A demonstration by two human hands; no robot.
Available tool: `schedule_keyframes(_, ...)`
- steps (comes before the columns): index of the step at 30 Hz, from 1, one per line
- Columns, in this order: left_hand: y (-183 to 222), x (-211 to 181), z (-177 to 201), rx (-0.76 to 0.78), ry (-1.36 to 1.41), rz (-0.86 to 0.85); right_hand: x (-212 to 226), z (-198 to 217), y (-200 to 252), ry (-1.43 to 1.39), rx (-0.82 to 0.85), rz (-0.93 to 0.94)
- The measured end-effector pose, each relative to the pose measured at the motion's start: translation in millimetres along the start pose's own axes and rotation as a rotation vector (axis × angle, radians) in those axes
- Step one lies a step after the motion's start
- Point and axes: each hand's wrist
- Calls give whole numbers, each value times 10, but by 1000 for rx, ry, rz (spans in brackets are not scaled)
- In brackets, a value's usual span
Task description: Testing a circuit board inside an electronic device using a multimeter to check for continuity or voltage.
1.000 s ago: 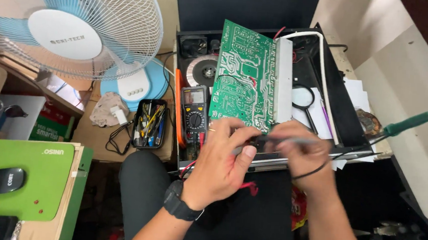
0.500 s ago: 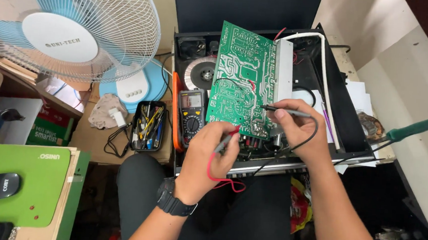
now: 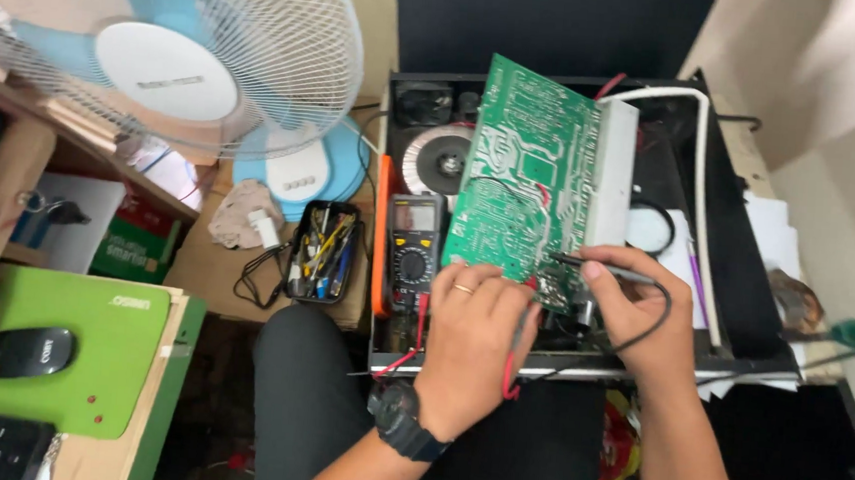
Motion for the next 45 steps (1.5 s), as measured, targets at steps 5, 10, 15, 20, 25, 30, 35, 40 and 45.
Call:
schedule_keyframes(5, 23, -1, -34, 10, -1, 11, 9, 0, 15, 16, -9, -29)
schedule_keyframes(10, 42, 4, -55, 7, -5, 7, 33, 0, 7, 31, -5, -36)
schedule_keyframes(15, 44, 4, -59, 7, -13, 17, 46, -15, 16, 2, -10, -51)
schedule_keyframes(20, 14, 5, 6, 31, -2, 5, -107, -7, -18, 33, -20, -12)
schedule_keyframes(25, -11, 2, 13, 38, -12, -15, -112, -1, -26, 4, -28, 0)
schedule_keyframes(30, -30, -10, -11, 49, -36, 27, -108, 14, -27, -28, -18, -32)
schedule_keyframes(35, -74, 6, -61, 46, -60, 22, -27, 9, -19, -45, -12, -44)
schedule_keyframes(40, -106, 9, -70, 49, -79, 17, -1, 0, -16, -39, -9, -89)
schedule_keyframes(45, -100, 11, -73, 50, -70, 25, -4, -6, -11, -40, -11, -78)
Point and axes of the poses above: each hand's wrist, its own y-axis away from the middle knuckle, its own z-axis out of the back of the hand, x = y × z, and after that the axes turned 2 degrees about x, right-handed
